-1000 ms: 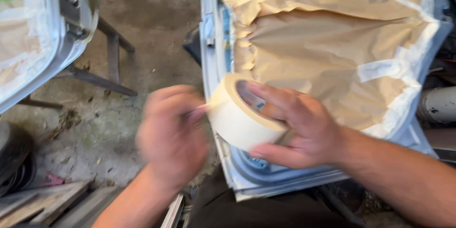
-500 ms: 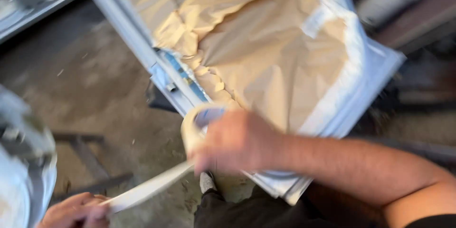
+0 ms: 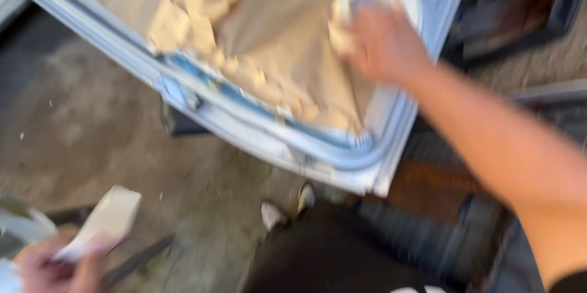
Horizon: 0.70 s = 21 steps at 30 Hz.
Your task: The person applies masking tape to the edges of a car door panel covered with brown paper. They tear off strips of tape and smooth them down along the perimeter of the door, ensuring the paper is secured to the surface.
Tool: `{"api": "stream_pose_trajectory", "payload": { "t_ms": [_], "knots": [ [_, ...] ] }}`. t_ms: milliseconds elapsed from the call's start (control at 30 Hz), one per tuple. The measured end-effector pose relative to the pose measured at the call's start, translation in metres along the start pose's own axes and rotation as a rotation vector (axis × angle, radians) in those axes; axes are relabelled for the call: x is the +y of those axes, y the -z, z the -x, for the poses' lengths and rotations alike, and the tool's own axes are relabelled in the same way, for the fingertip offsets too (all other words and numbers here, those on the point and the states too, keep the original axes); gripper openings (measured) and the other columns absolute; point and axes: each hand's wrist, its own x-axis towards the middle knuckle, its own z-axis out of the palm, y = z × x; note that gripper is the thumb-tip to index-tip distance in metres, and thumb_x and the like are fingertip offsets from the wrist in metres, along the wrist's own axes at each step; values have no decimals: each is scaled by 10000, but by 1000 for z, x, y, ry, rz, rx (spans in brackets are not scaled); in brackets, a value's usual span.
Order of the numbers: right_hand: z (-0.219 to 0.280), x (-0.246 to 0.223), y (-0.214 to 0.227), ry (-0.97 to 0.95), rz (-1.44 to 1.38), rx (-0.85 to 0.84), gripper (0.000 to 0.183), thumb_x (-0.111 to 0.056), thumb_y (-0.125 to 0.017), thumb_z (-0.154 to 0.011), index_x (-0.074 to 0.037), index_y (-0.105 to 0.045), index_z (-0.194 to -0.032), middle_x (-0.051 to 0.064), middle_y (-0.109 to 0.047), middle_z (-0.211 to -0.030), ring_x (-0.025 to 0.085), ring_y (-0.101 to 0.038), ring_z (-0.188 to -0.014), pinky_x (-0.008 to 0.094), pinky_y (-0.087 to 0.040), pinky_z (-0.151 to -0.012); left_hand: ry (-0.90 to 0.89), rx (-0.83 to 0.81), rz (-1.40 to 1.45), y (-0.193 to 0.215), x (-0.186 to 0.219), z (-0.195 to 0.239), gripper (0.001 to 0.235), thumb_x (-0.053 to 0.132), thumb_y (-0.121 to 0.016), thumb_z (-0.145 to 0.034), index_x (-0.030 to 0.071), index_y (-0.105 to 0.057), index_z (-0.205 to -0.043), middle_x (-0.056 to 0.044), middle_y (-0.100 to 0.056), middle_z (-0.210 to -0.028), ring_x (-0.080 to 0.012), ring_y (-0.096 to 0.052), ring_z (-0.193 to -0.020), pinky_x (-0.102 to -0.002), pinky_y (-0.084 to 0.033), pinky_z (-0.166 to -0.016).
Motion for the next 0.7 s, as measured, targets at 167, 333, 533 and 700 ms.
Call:
{"api": "stream_pose_trajectory", "payload": {
  "t_ms": [167,333,533,700],
  "knots": [
    [-15,27,-31,-193,-118,-105,1023,-162,-886,-861,-207,-365,-1740,142,-741,-1366,352,-610,-1112,457,-340,-1105,255,-213,686,-103,243,-37,423,-61,-711,-900,73,-417,-1173,-164,-590,-1132,-284,-726,-892,-375,-705,-797],
    [-5,22,-40,-304,-213,-175,958,-113,-866,-842,-188,-434,-1693,79,-765,-1307,354,-572,-1176,454,-354,-1128,185,-681,731,-141,349,-79,422,-153,-735,-814,121,-454,-968,-117,-660,-994,-211,-632,-902,-330,-521,-772],
    [26,-33,47,-42,-1049,-69,798,-814,-353,-1053,-179,-642,-1441,168,-525,-1630,429,-394,-1601,768,-299,-1281,-6,-907,726,-213,415,-120,372,-116,-736,-864,118,-461,-952,-47,-631,-980,-147,-574,-844,-265,-492,-758],
    [108,-34,57,-451,-1614,-5,184,-95,-835,-924,-40,-711,-1049,59,-736,-882,99,-689,-690,187,-597,-621,55,-944,997,-259,423,-124,372,-152,-660,-958,142,-434,-991,-20,-561,-935,-108,-537,-807,-236,-479,-734]
  ]
}}
